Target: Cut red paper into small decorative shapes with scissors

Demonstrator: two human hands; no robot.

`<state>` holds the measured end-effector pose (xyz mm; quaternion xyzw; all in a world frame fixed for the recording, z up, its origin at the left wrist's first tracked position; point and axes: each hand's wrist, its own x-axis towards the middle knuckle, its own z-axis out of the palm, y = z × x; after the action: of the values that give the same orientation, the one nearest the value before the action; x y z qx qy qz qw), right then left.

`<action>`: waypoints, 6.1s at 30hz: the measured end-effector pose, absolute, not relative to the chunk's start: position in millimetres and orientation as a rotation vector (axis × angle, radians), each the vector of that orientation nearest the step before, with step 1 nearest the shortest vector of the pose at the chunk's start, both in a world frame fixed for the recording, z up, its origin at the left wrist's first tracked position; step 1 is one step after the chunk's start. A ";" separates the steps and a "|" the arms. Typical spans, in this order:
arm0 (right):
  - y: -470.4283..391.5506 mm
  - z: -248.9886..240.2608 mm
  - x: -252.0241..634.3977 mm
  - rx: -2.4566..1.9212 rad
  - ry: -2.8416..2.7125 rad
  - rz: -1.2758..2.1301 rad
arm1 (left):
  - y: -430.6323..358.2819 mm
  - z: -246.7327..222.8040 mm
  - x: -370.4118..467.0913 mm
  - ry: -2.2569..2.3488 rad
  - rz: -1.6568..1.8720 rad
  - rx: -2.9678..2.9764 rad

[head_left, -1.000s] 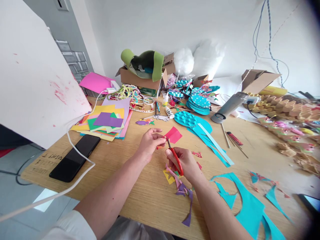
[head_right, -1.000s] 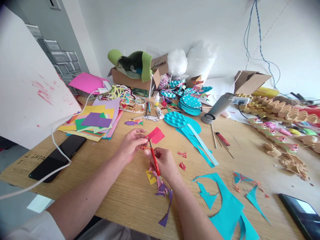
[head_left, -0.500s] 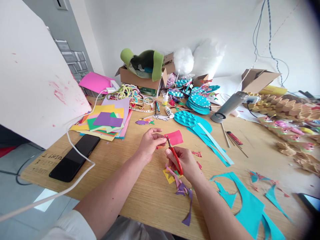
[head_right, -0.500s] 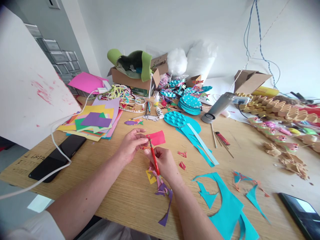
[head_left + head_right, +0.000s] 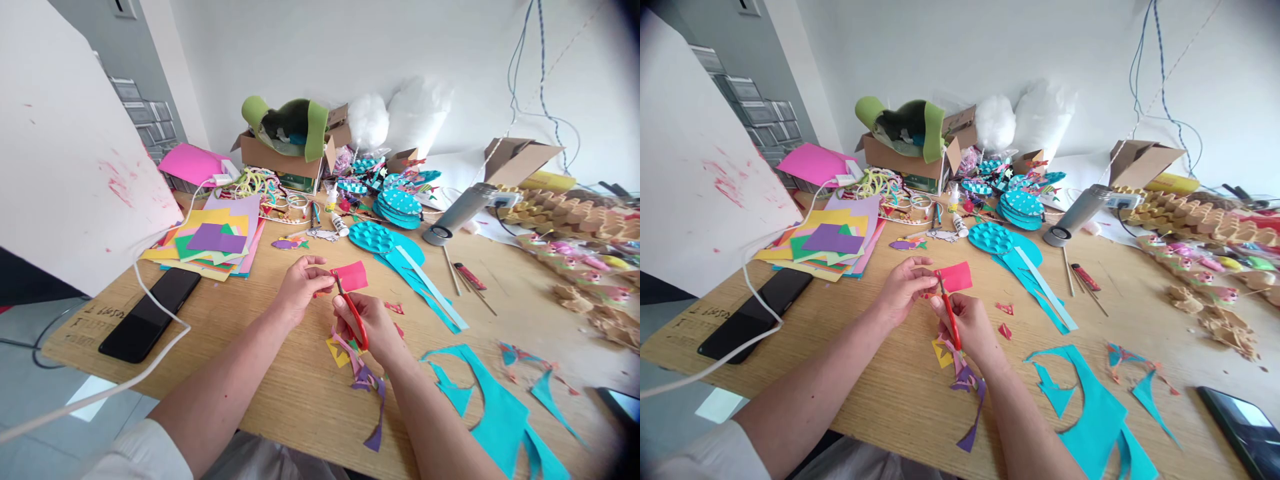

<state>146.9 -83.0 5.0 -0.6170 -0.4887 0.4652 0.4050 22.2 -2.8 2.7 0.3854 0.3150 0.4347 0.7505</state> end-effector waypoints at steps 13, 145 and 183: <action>-83.0 2.9 148.1 -1.536 -1.216 1.183 | -2.7 2.2 22.0 0.694 0.956 0.850; -83.0 11.8 155.2 -1.588 -1.221 1.258 | -1.0 1.2 20.4 0.701 0.875 0.870; -82.3 11.2 155.3 -1.584 -1.235 1.276 | -0.3 2.9 20.0 0.682 0.883 0.871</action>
<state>155.3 -82.3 11.2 -0.6180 -0.4817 0.4978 0.3719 20.0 -0.3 2.9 0.3999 0.3134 0.4056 0.7598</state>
